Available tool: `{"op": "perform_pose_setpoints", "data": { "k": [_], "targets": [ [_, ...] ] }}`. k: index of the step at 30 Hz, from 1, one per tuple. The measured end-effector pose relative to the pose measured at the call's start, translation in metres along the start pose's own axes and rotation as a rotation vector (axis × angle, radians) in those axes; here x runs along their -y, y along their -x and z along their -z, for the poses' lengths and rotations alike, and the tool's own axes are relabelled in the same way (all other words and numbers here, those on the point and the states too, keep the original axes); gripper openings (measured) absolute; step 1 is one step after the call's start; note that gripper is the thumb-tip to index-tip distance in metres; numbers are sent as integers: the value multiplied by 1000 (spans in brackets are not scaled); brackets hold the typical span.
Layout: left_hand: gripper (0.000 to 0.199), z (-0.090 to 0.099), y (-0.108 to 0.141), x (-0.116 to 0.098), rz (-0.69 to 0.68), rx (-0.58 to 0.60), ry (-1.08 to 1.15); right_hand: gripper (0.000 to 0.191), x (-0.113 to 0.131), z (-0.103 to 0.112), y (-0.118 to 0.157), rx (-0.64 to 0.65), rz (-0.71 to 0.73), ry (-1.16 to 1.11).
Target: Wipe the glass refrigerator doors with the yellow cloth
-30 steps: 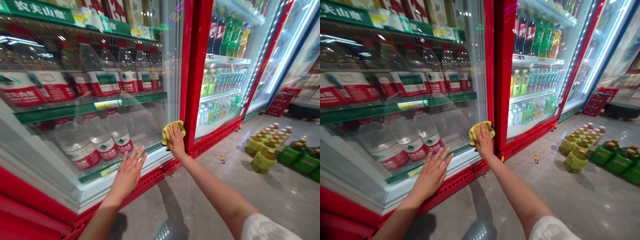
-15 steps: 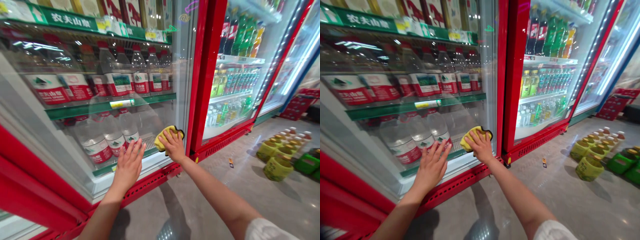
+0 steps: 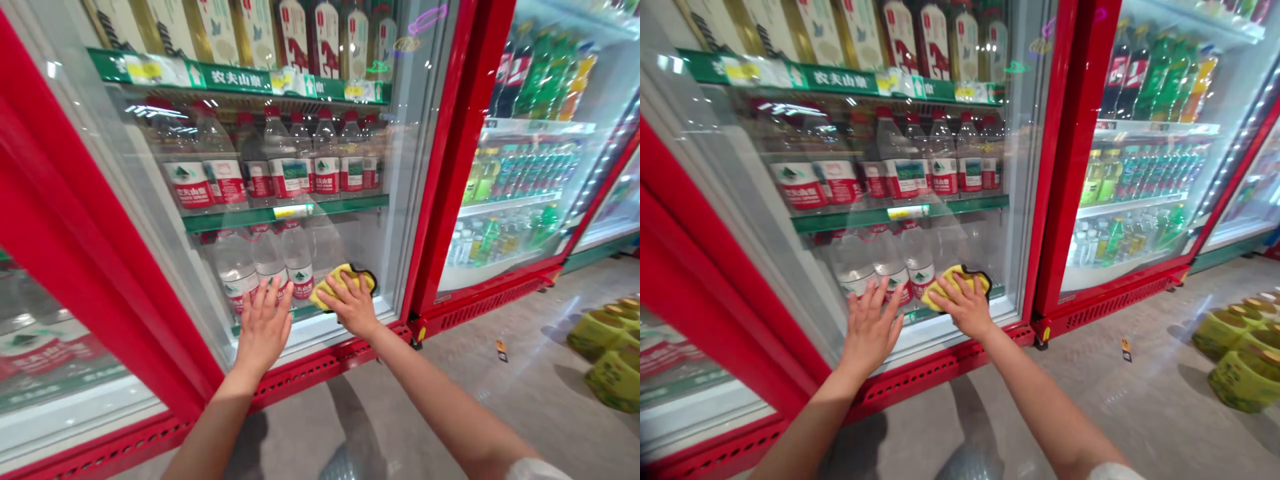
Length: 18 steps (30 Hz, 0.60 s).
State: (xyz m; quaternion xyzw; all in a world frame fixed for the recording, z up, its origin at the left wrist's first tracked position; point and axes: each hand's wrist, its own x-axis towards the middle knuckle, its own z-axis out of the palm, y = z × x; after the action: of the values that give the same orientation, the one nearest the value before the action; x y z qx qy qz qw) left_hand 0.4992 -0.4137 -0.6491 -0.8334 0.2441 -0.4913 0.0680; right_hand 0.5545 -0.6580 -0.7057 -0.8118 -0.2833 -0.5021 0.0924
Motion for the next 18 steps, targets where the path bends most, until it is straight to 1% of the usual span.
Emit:
{"op": "perform_pose_setpoints", "data": {
  "k": [1,2,3,4,5,7,8,9,10,11,12,14,15,16,17,18],
  "targets": [
    [88,3,3,4,4,12,1,56,-12,0,10,-19,-24,-5],
    [88,6,6,7,9,24,1,55,-22,1,14,-54,-76,-22],
    [89,8,9,11,13,37,2,57,-28,1,11,-105,-151,-46],
    [89,11,13,15,17,49,3,60,-28,1,3,-166,-237,-75],
    [90,13,16,18,20,59,3,64,-22,0,-9,-228,-322,-104],
    [90,16,21,21,24,77,2,70,4,-1,-39,-313,-462,-139],
    [90,16,24,22,25,83,-2,71,21,-3,-53,-321,-503,-140],
    [90,16,26,22,25,85,-7,71,37,-5,-62,-299,-512,-130],
    [89,17,27,22,26,87,-13,69,51,-6,-67,-258,-484,-114],
    [89,17,29,23,25,88,-19,67,62,-8,-67,-212,-418,-97],
    [89,17,31,23,25,89,-25,64,67,-9,-62,-168,-320,-79],
    [87,19,34,27,27,87,-45,55,63,-10,-44,-125,-84,-45],
    [86,21,36,29,31,84,-60,53,55,-9,-34,-139,6,-29],
    [84,23,38,32,35,79,-77,51,45,-8,-27,-178,52,-11],
    [83,25,40,35,38,72,-95,50,36,-7,-24,-239,51,8],
    [82,27,42,38,41,64,-110,48,28,-5,-27,-318,12,25]
  ]
}}
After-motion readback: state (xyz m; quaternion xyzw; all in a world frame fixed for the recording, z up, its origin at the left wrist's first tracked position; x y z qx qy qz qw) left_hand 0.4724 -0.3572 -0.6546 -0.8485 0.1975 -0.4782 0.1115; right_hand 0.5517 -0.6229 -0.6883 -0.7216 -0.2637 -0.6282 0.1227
